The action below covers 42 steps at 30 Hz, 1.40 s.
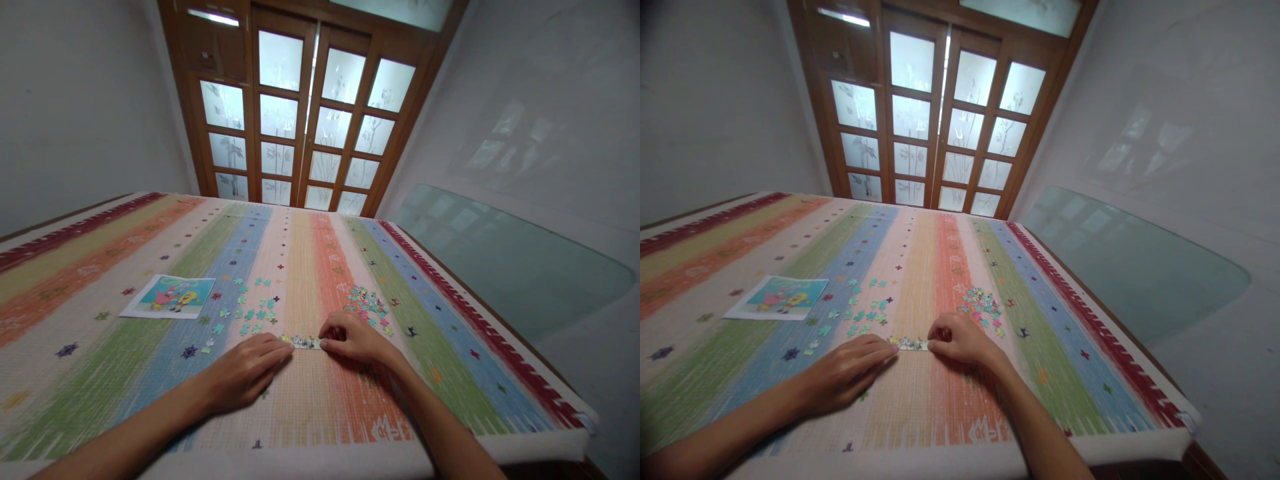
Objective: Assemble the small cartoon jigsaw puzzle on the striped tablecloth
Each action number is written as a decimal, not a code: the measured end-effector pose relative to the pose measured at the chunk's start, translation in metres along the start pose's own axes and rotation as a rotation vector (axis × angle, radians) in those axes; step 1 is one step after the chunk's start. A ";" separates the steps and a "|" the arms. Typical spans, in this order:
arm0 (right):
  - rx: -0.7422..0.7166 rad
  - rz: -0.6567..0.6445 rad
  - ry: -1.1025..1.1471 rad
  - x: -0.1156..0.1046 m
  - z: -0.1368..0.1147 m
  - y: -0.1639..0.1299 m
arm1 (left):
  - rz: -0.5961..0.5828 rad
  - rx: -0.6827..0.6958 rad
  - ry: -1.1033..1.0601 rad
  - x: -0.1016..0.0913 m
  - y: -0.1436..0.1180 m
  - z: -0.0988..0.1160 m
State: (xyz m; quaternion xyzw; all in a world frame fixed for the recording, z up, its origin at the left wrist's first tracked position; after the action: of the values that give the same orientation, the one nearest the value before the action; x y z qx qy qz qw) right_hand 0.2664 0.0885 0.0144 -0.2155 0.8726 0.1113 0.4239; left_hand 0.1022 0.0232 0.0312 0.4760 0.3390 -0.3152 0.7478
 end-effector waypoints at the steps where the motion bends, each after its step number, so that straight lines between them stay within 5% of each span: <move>1: -0.004 0.001 -0.001 0.000 0.000 0.000 | 0.001 -0.002 -0.004 0.000 0.000 0.000; 11: -0.014 0.005 -0.001 0.001 -0.002 0.000 | 0.057 0.019 0.078 -0.007 0.001 0.005; 18: -0.007 -0.014 0.024 0.002 0.000 0.001 | 0.194 -0.134 0.239 -0.025 -0.006 -0.017; 25: -0.014 -0.016 -0.011 0.001 -0.001 0.000 | 0.137 -0.222 0.206 -0.022 -0.013 -0.036; 34: -0.050 0.006 -0.025 0.002 -0.005 0.001 | 0.121 -0.175 0.201 -0.022 -0.011 -0.034; 42: 0.001 0.054 0.003 -0.005 0.000 0.001 | 0.226 -0.230 0.263 -0.048 -0.017 -0.049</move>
State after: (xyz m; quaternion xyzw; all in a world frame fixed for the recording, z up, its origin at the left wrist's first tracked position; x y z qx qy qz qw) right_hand 0.2685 0.0911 0.0180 -0.1920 0.8788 0.1219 0.4195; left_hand 0.0509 0.0699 0.0456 0.4594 0.4120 -0.1235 0.7771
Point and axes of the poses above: each hand's wrist, its own y-axis towards the middle knuckle, its own x-axis out of the palm, z = x × y, the point moved 10 cm from there along y, towards the middle knuckle, and after that the axes turned 3 degrees about x, right-handed, at the moved point
